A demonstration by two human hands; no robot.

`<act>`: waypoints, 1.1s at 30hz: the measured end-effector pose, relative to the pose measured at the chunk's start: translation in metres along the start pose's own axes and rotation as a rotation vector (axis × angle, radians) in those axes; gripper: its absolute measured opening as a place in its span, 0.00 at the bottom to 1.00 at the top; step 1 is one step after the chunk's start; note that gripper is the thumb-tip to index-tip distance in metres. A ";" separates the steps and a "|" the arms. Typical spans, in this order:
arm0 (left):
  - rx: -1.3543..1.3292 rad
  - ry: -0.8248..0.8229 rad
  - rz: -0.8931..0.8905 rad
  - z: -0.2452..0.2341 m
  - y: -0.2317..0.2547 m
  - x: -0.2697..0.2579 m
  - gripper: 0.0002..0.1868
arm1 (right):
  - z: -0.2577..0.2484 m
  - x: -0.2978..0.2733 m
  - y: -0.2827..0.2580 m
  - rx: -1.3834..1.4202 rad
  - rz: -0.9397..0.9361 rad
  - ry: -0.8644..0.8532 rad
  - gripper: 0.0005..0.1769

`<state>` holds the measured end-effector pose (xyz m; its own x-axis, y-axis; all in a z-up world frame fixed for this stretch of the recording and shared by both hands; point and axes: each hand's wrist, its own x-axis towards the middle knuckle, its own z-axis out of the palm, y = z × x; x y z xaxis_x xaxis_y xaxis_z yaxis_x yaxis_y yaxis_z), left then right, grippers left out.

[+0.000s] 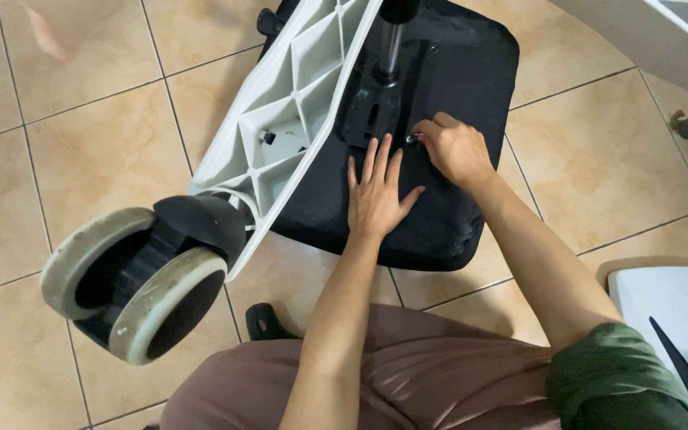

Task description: The person disassembles an office chair by removing the backrest and then unscrewing the seat from the base using an Allen key. The person works on the floor, handling the chair parts and tools throughout the process.

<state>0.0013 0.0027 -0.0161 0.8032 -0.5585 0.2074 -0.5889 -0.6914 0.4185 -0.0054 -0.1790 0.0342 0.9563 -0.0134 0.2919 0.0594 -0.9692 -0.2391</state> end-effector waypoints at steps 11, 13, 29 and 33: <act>-0.002 -0.027 -0.013 0.001 0.000 0.000 0.42 | 0.011 0.001 -0.002 -0.036 -0.078 0.058 0.04; -0.007 -0.033 -0.014 0.003 0.000 0.000 0.42 | 0.012 0.002 0.001 -0.043 -0.098 0.041 0.04; -0.045 0.016 0.006 0.000 -0.003 -0.001 0.42 | 0.019 0.010 0.017 -0.058 -0.112 0.029 0.06; -0.046 0.025 0.005 0.001 -0.002 -0.001 0.42 | 0.024 0.003 0.004 -0.069 -0.022 0.006 0.06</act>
<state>0.0013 0.0044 -0.0182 0.8024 -0.5499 0.2316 -0.5887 -0.6662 0.4578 0.0042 -0.1773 0.0119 0.9534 0.0064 0.3018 0.0597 -0.9840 -0.1679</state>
